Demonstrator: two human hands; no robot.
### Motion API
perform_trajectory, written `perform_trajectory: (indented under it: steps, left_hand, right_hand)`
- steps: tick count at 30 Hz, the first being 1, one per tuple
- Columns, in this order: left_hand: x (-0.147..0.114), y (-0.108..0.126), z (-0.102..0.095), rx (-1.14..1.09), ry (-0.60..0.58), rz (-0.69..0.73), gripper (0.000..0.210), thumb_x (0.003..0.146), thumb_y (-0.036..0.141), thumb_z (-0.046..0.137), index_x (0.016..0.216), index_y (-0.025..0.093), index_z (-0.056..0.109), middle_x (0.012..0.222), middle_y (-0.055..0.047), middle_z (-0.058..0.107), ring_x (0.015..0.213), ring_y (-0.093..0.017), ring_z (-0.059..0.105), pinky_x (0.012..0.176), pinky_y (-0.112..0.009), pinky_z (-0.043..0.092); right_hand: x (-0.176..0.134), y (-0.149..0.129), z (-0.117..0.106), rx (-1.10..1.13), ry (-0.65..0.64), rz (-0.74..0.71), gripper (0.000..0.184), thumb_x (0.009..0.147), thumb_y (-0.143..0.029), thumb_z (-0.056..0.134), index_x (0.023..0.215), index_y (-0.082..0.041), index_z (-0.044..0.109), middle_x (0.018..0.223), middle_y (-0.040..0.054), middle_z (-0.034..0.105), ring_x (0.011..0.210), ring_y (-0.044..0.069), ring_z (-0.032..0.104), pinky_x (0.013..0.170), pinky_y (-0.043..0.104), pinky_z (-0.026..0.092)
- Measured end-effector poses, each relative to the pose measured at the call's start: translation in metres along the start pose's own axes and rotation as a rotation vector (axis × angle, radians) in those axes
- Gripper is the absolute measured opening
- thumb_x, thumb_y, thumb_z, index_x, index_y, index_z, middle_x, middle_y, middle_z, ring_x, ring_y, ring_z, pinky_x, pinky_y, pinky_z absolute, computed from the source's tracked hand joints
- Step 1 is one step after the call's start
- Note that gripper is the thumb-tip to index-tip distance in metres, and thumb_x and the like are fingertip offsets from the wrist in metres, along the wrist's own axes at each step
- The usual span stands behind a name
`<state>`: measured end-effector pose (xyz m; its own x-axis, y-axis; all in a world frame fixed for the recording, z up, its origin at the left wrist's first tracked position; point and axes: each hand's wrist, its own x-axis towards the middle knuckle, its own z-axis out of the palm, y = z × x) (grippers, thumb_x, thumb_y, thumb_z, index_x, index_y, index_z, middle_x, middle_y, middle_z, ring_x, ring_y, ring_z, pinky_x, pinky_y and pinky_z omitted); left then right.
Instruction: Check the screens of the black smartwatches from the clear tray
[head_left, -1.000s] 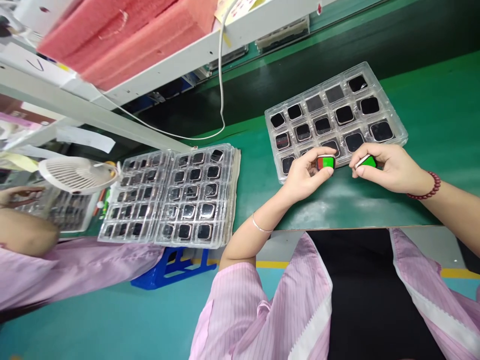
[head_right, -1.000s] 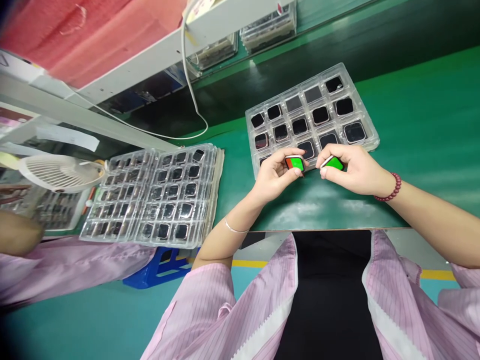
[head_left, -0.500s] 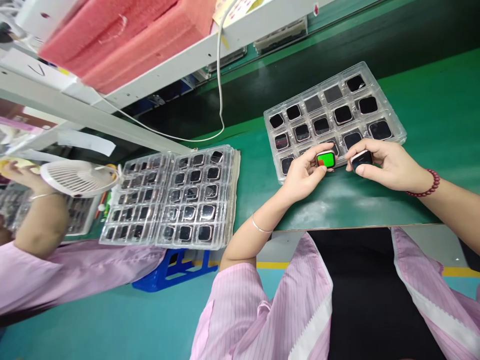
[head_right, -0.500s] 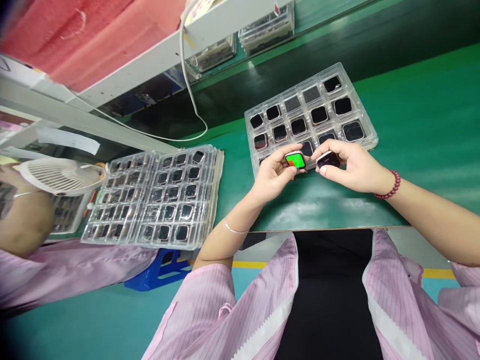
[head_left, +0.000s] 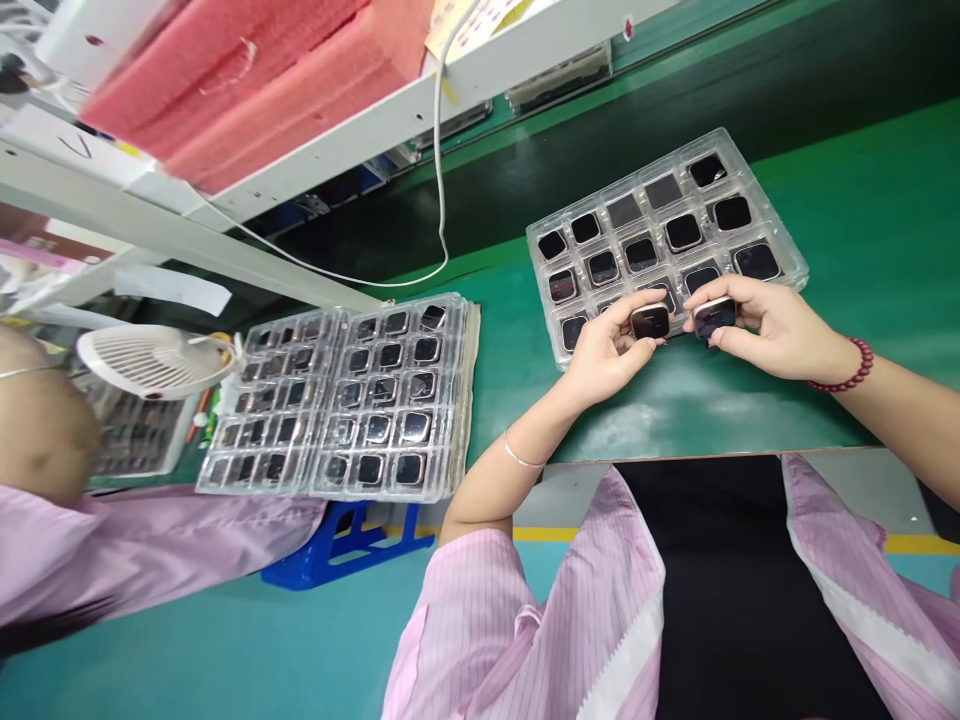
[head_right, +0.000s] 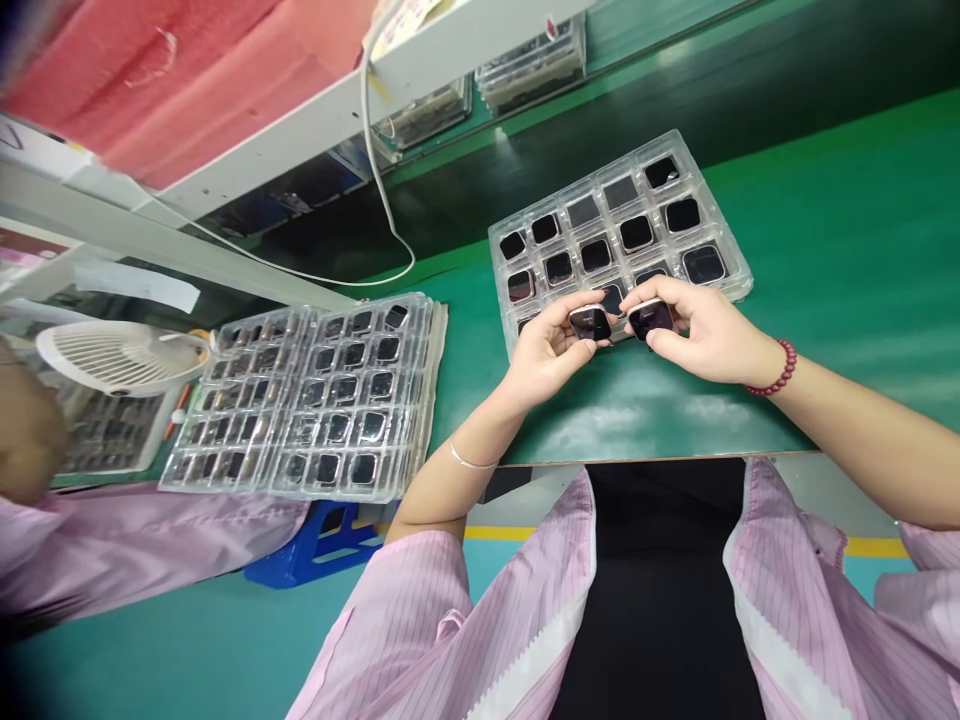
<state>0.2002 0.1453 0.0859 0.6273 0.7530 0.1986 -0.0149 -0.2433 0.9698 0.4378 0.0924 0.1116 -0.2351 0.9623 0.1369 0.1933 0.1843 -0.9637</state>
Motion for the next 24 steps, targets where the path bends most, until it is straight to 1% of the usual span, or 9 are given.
perform_trajectory:
  steps: [3, 6, 10, 12, 16, 18, 22, 24]
  left_hand:
    - [0.0008, 0.0013, -0.0001, 0.003, 0.023, -0.022, 0.057, 0.091, 0.055, 0.072, 0.134, 0.019, 0.062, 0.121, -0.013, 0.075, 0.103, -0.022, 0.075, 0.091, -0.035, 0.062]
    - [0.001, 0.0024, 0.0001, -0.01, 0.035, -0.044, 0.051, 0.091, 0.055, 0.073, 0.124, 0.017, 0.065, 0.11, -0.011, 0.076, 0.088, -0.017, 0.074, 0.082, -0.03, 0.06]
    - [0.0003, 0.0039, 0.0013, -0.024, 0.042, -0.056, 0.047, 0.09, 0.053, 0.073, 0.118, 0.016, 0.066, 0.101, -0.008, 0.075, 0.082, -0.015, 0.071, 0.076, -0.027, 0.058]
    - [0.0001, 0.005, 0.0016, -0.014, 0.048, -0.063, 0.047, 0.09, 0.054, 0.073, 0.117, 0.016, 0.066, 0.1, -0.008, 0.074, 0.083, -0.015, 0.07, 0.077, -0.028, 0.058]
    - [0.0003, 0.0063, 0.0006, 0.019, 0.051, -0.057, 0.054, 0.087, 0.054, 0.076, 0.124, 0.018, 0.063, 0.118, -0.012, 0.071, 0.099, -0.019, 0.07, 0.082, -0.028, 0.058]
    - [0.0001, 0.0056, -0.0001, 0.026, 0.05, -0.048, 0.058, 0.086, 0.055, 0.077, 0.13, 0.019, 0.062, 0.123, -0.012, 0.069, 0.103, -0.021, 0.07, 0.083, -0.029, 0.058]
    - [-0.0003, 0.0016, -0.0006, 0.01, 0.058, -0.042, 0.067, 0.085, 0.055, 0.078, 0.141, 0.025, 0.057, 0.116, -0.009, 0.069, 0.1, -0.022, 0.07, 0.084, -0.032, 0.06]
    - [0.0007, -0.0009, -0.0016, -0.001, 0.063, -0.041, 0.071, 0.084, 0.054, 0.08, 0.143, 0.027, 0.054, 0.114, -0.008, 0.068, 0.101, -0.023, 0.071, 0.084, -0.034, 0.061]
  right_hand:
    - [0.0001, 0.002, 0.0006, 0.009, -0.014, 0.013, 0.04, 0.078, -0.022, 0.078, 0.117, -0.029, 0.075, 0.114, 0.0046, 0.078, 0.103, 0.032, 0.075, 0.09, 0.048, 0.065]
    - [-0.0001, 0.0015, 0.0021, 0.037, -0.024, 0.014, 0.042, 0.078, -0.021, 0.078, 0.119, -0.029, 0.075, 0.116, 0.0048, 0.077, 0.104, 0.031, 0.075, 0.093, 0.049, 0.065]
    - [0.0004, 0.0015, 0.003, 0.075, -0.014, 0.038, 0.037, 0.083, -0.019, 0.073, 0.119, -0.026, 0.075, 0.108, 0.0041, 0.078, 0.087, 0.023, 0.076, 0.089, 0.044, 0.066]
    - [0.0009, 0.002, 0.0029, 0.085, -0.015, 0.045, 0.038, 0.083, -0.018, 0.073, 0.119, -0.026, 0.075, 0.109, 0.0035, 0.078, 0.085, 0.022, 0.076, 0.088, 0.042, 0.067]
    - [0.0007, 0.0023, 0.0032, 0.08, -0.033, 0.015, 0.044, 0.079, -0.017, 0.075, 0.122, -0.028, 0.075, 0.119, 0.0038, 0.077, 0.103, 0.027, 0.076, 0.094, 0.044, 0.066]
    - [0.0001, 0.003, 0.0031, 0.064, -0.04, 0.008, 0.046, 0.08, -0.017, 0.075, 0.124, -0.029, 0.074, 0.122, 0.0044, 0.075, 0.109, 0.029, 0.074, 0.095, 0.045, 0.065]
    - [0.0002, 0.007, 0.0018, 0.077, -0.04, 0.019, 0.056, 0.08, -0.019, 0.079, 0.133, -0.03, 0.068, 0.125, 0.0059, 0.073, 0.112, 0.03, 0.073, 0.093, 0.045, 0.065]
    - [0.0012, 0.009, 0.0009, 0.139, -0.054, 0.031, 0.063, 0.079, -0.02, 0.082, 0.139, -0.031, 0.063, 0.127, 0.0067, 0.072, 0.111, 0.028, 0.073, 0.087, 0.041, 0.066]
